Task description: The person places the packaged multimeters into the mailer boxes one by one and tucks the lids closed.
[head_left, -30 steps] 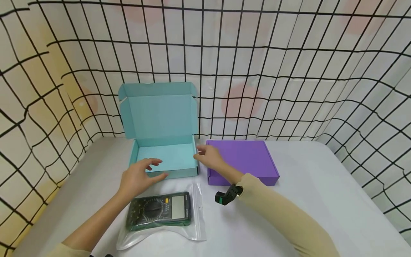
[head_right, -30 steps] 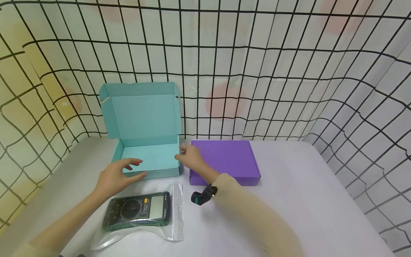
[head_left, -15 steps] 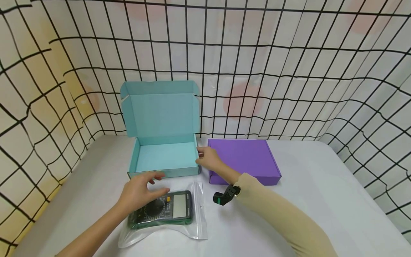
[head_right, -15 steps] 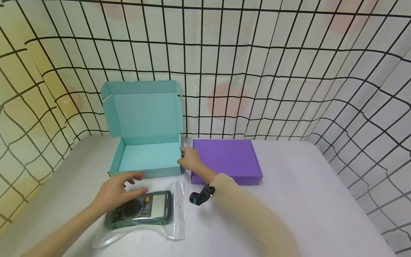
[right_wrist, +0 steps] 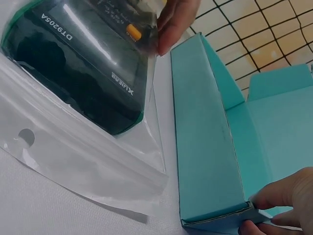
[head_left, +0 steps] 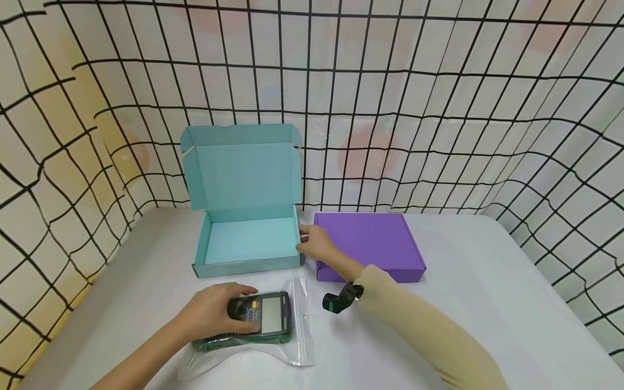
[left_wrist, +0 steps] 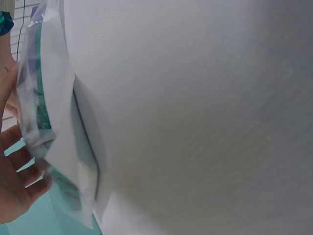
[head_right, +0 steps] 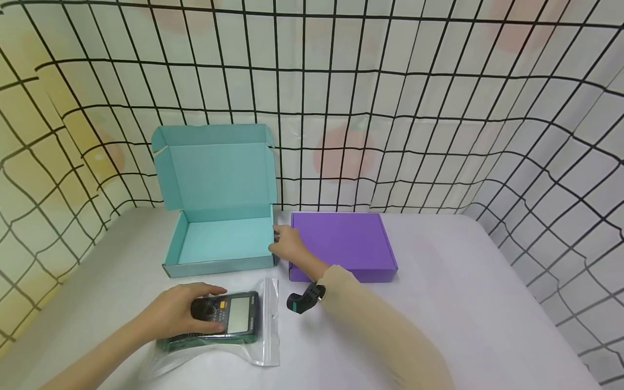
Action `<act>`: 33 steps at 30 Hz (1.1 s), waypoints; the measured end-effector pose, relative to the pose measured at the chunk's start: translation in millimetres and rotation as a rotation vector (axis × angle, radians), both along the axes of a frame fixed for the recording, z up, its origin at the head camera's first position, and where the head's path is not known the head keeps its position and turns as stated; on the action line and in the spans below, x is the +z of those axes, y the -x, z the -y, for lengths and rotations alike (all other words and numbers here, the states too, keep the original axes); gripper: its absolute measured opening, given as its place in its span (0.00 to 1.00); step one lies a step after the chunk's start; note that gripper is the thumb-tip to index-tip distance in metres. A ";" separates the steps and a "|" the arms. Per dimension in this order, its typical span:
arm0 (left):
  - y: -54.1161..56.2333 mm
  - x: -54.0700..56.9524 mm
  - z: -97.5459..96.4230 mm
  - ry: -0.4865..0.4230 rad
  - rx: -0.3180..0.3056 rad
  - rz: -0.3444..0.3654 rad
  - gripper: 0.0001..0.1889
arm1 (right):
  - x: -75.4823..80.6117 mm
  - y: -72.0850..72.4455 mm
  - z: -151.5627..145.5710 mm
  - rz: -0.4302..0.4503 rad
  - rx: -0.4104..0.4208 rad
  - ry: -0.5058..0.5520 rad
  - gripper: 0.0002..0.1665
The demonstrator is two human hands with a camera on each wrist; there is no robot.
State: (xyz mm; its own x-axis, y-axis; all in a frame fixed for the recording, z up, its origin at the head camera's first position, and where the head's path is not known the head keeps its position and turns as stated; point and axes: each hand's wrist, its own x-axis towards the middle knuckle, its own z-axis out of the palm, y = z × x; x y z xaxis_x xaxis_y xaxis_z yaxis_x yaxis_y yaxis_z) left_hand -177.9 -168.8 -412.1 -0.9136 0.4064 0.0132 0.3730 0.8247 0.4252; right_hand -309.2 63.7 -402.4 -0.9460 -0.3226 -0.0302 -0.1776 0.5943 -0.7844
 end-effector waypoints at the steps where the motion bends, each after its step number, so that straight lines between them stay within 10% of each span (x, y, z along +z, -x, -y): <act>1: -2.1 1.1 0.1 0.023 -0.020 0.006 0.43 | -0.2 0.0 0.1 0.002 -0.004 0.000 0.35; 9: -9.9 0.5 -0.8 0.178 -0.132 -0.081 0.49 | -1.1 -1.5 0.3 0.001 -0.018 0.003 0.35; 18: -9.7 -3.7 1.4 0.153 -0.135 -0.172 0.45 | -1.4 -1.5 -1.3 -0.002 -0.016 0.018 0.35; 33: 2.1 36.3 19.5 0.166 -0.097 -0.197 0.46 | -3.3 -0.8 -3.0 0.007 -0.007 0.032 0.33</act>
